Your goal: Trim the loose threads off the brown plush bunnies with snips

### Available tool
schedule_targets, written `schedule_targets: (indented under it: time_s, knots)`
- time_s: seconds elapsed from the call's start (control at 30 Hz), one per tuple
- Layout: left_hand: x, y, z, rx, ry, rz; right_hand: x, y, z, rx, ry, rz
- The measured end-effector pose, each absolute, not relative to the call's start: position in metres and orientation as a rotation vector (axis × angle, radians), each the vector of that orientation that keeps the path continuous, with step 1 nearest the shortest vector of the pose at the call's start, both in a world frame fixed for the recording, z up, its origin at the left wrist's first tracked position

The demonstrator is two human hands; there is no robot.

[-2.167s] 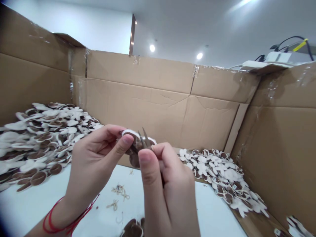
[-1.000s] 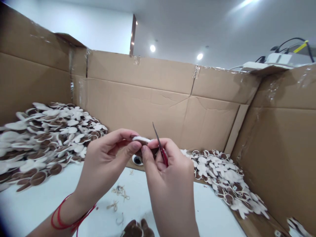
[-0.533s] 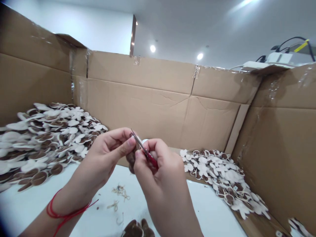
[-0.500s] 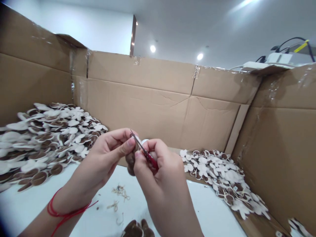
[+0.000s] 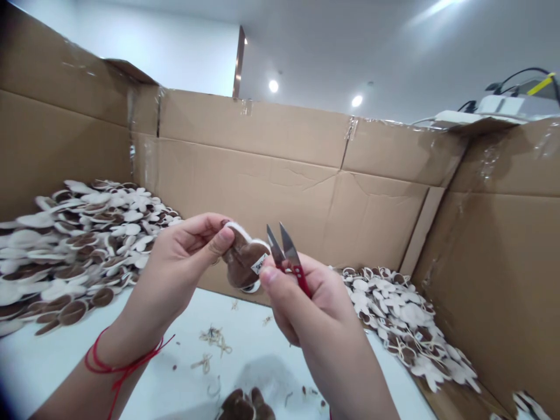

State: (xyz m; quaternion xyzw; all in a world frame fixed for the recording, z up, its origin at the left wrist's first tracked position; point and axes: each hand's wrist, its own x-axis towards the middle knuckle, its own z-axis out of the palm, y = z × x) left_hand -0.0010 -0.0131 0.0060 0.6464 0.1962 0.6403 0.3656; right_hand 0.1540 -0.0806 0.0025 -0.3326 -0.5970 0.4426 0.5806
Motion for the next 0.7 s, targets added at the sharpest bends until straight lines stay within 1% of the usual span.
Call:
schedule_targets:
  time_s: [0.17, 0.4, 0.53, 0.7]
  knots:
    - [-0.003, -0.015, 0.008, 1.723, 0.574, 1.589, 0.162, -0.085, 0.002, -0.902, -1.338, 0.988]
    - [-0.003, -0.014, 0.009, 1.744, 0.537, 1.514, 0.167, -0.084, 0.002, -0.863, -1.257, 0.813]
    - [-0.003, -0.014, 0.009, 1.732, 0.505, 1.465, 0.169, -0.079, 0.002, -0.876, -1.268, 0.796]
    - [-0.001, -0.014, 0.007, 1.743, 0.450, 1.382, 0.171, -0.067, 0.000, -1.040, -1.325, 0.711]
